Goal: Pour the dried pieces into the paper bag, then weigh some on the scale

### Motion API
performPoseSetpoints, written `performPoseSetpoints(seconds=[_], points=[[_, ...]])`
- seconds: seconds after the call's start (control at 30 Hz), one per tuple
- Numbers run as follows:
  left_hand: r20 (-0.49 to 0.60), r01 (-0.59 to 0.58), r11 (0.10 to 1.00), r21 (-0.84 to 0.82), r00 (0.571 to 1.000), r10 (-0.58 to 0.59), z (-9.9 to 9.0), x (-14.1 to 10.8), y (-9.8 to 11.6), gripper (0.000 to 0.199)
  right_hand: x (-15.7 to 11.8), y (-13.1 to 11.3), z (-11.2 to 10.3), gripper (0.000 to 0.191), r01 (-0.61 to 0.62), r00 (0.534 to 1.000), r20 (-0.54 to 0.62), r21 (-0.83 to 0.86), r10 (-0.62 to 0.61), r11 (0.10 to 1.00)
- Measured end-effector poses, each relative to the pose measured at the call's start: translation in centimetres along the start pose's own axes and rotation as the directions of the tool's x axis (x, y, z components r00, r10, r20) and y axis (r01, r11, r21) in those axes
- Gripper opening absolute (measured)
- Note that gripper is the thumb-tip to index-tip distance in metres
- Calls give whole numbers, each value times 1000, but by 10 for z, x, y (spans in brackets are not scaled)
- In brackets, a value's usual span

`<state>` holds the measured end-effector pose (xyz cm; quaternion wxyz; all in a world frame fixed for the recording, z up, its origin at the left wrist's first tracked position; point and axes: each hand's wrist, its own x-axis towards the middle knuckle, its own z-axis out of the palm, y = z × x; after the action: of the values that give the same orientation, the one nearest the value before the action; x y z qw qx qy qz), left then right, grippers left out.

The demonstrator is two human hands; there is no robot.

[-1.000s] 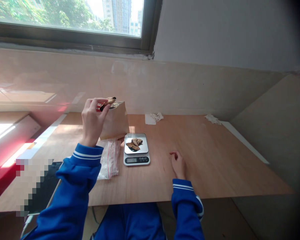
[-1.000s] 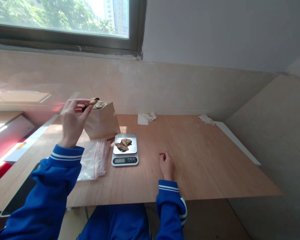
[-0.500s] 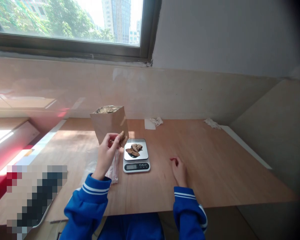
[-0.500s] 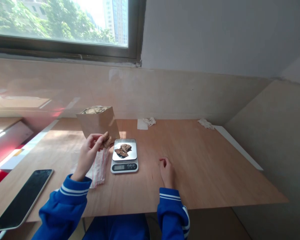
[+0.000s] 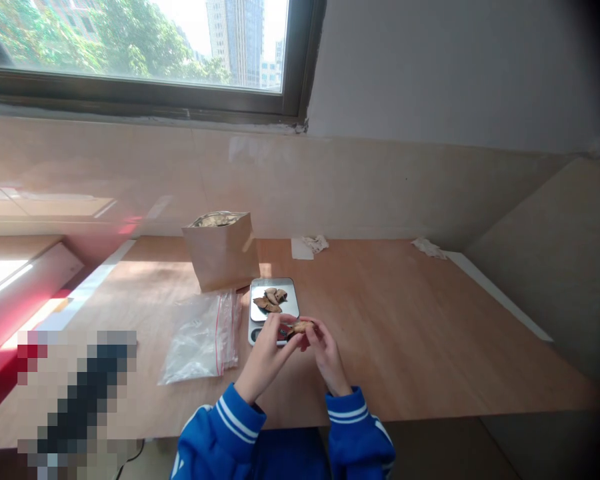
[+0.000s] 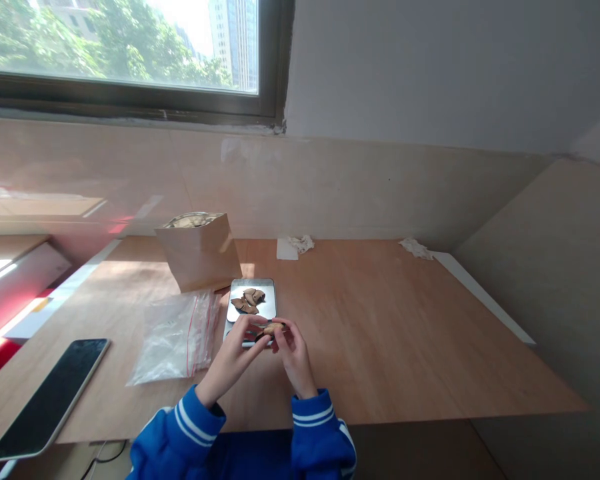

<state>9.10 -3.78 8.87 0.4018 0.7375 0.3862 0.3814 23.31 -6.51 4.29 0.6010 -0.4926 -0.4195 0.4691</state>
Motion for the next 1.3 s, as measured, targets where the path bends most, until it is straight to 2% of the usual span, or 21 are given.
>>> performPoseSetpoints(seconds=[0.07,0.1,0.13,0.17,0.2,0.23,0.3,0.4,0.47,0.5,0.57,0.63,0.73,0.87,1.0,1.07,1.1,1.13,1.2,1.27,1.3], points=[[-118,-66,993,95,990,77,-16,6,0,27,3,5,-5,40,-7,999,-41,52,9,999],[-263,-83,981,177,956,129,-28,11,-1,29,4,9,-10,41,-8,998,-63,64,12,998],[-447,-65,963,263,876,182,-42,17,-3,34,4,13,-14,41,-10,996,-90,66,16,998],[-599,-6,942,336,770,219,-59,24,-8,45,4,18,-19,42,-12,992,-126,62,19,998],[-686,67,918,391,687,241,-77,32,-14,59,3,22,-22,43,-13,986,-165,56,22,998],[-714,127,892,433,652,254,-95,40,-23,75,2,25,-25,44,-14,979,-203,52,24,999],[-694,167,867,470,676,246,-131,57,-45,97,0,30,-29,47,-10,965,-260,58,25,998],[-609,193,911,365,789,77,-168,80,-79,111,-1,34,-29,52,1,959,-283,66,17,998],[-542,173,951,256,841,-7,-179,91,-96,111,0,35,-27,56,3,958,-286,52,12,999],[-521,164,966,199,853,-38,-180,94,-102,108,0,35,-26,57,7,959,-285,41,5,999],[-487,171,977,129,869,-87,-178,98,-108,91,1,36,-26,59,19,961,-277,19,-13,1000],[-478,172,977,128,873,-91,-176,98,-110,73,2,38,-26,59,25,963,-269,-5,-26,1000],[-531,177,965,193,846,-49,-178,94,-109,62,3,41,-28,60,22,961,-274,-29,-29,999],[-597,304,923,236,795,-109,-188,88,-108,63,5,47,-30,61,14,961,-277,-29,-21,999],[-544,331,906,263,827,-144,-195,87,-100,65,7,52,-30,60,11,958,-284,-37,-21,999],[-530,297,898,324,843,-87,-195,85,-93,69,7,52,-30,60,7,957,-289,-30,-15,1000],[-546,279,889,362,837,-40,-194,83,-88,74,7,51,-30,60,3,957,-289,-26,-10,1000],[-571,261,878,402,821,17,-191,79,-82,79,7,51,-30,60,-2,958,-288,-23,-5,1000],[-656,263,848,460,745,125,-181,65,-68,82,7,49,-29,60,-10,956,-293,-24,3,1000],[-694,234,843,485,689,208,-166,45,-53,63,6,47,-29,60,-16,954,-299,-29,6,999],[-704,229,846,481,677,217,-157,34,-46,51,6,46,-29,60,-17,954,-300,-33,7,999]])
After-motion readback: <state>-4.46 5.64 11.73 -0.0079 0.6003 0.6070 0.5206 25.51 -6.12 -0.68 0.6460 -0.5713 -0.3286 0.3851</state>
